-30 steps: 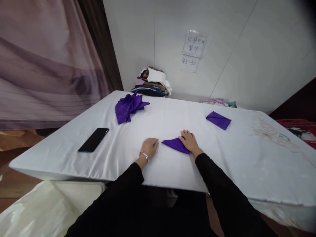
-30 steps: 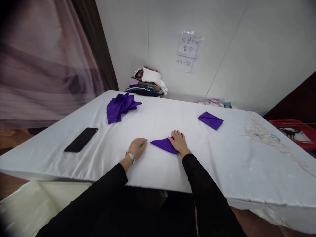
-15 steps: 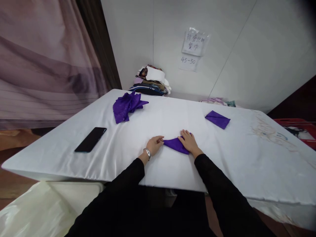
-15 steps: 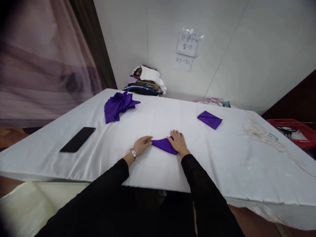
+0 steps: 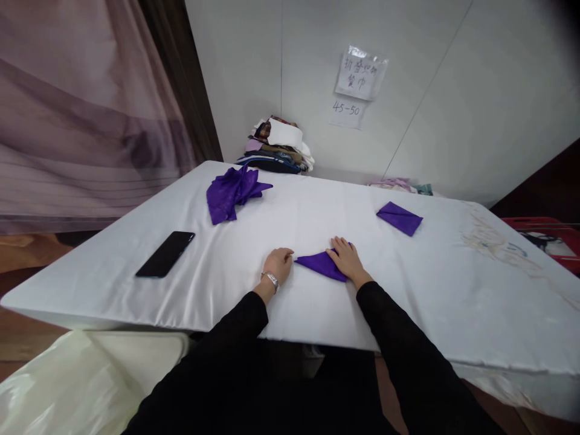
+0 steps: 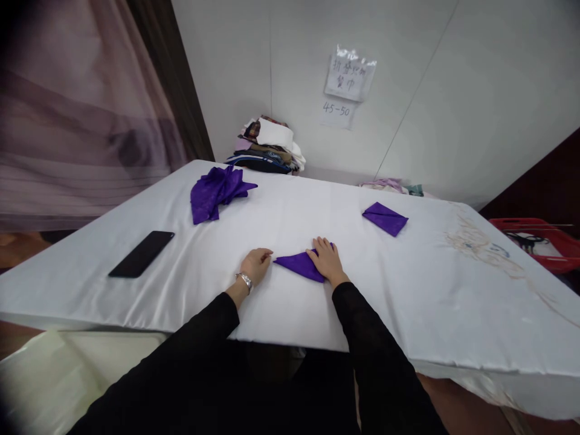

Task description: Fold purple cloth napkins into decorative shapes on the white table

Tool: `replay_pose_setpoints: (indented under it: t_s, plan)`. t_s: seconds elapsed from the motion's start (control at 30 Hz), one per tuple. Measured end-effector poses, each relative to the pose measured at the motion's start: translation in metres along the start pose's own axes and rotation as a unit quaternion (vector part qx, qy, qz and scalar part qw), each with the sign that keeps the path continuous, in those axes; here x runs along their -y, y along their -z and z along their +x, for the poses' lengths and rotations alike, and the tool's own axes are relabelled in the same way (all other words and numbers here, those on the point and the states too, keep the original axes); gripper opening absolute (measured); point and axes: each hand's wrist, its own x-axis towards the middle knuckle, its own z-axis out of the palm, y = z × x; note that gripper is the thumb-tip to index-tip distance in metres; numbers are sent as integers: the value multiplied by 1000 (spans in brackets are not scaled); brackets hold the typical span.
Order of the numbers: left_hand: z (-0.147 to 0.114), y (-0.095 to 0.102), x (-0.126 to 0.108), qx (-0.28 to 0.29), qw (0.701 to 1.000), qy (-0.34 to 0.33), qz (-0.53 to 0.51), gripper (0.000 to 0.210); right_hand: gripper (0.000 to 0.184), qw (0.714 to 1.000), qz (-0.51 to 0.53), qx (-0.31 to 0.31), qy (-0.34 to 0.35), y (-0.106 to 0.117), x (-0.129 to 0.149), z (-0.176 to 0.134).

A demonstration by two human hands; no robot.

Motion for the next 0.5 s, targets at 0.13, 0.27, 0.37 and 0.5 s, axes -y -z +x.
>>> replay_pose_setpoints:
  t_s: [0.13, 0.27, 0.37, 0.5]
  plan:
    - [-7, 0, -8, 28, 993, -111, 34, 26, 58, 1000, 2, 1, 0, 1, 1, 0]
    - [-6, -1, -17, 76, 980, -149, 107, 22, 56, 1000, 1, -2, 1, 2, 1, 0]
    - [-3, 2, -14, 75, 982, -127, 120, 22, 56, 1000, 0, 1, -1, 2, 1, 0]
    - [-2, 11, 1, 40, 987, -90, 127, 23, 56, 1000, 0, 3, 0, 2, 1, 0]
